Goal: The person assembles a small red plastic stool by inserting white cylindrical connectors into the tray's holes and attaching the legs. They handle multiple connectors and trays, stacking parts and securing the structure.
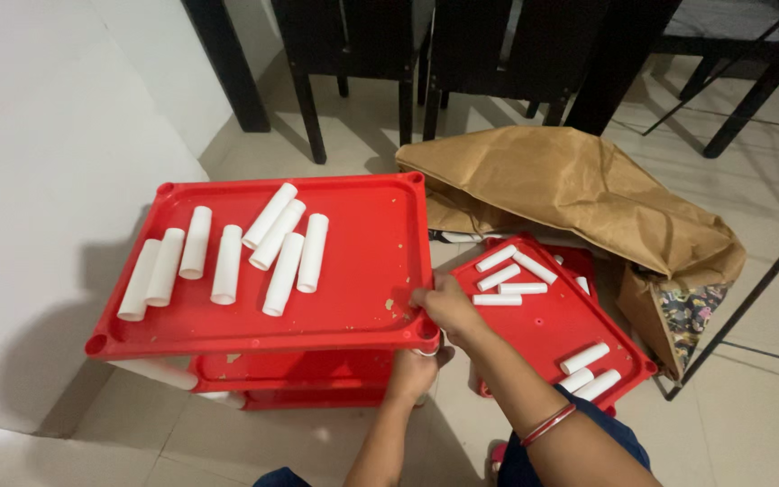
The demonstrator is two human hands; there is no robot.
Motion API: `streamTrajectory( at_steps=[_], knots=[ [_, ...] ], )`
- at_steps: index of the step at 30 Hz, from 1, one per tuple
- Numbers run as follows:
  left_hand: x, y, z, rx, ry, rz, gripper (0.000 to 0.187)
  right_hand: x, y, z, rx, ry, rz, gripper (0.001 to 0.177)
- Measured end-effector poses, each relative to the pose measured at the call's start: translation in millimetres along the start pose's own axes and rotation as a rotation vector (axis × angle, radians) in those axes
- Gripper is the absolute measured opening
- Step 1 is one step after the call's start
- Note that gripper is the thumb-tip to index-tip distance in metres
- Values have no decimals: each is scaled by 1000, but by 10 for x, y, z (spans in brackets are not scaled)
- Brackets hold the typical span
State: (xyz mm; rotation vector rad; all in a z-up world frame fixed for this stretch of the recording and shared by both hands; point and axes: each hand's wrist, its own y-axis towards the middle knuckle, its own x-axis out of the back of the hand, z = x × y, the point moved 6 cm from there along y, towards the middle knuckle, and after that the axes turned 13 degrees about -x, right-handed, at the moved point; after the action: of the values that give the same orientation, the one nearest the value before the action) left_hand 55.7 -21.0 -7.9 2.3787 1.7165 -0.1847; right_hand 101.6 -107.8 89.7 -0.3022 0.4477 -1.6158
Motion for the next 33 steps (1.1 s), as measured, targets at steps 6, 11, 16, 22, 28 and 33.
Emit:
streamTrajectory(
  at_steps=[6, 11, 16, 22, 28, 33],
  knots=[
    [23, -85, -278, -9, 265, 47, 39, -55, -167, 202, -29, -55, -18, 28],
    [58, -126, -424, 23, 249, 86, 41, -36, -180, 274, -26, -88, -33, 34],
    [27, -228, -543, -118, 87, -12, 30, -11, -144, 259, -8, -131, -52, 45],
    [-2, -436, -593, -264, 236, -246, 24, 9, -13, 122, -85, -68, -45, 57],
    [158, -750, -364, -147, 402, -102, 10, 307, 500, -104, -82, 241, -2, 73],
    [389, -1030, -230, -203, 221, 97, 17, 775, 769, 10, 250, 115, -344, 75]
  ],
)
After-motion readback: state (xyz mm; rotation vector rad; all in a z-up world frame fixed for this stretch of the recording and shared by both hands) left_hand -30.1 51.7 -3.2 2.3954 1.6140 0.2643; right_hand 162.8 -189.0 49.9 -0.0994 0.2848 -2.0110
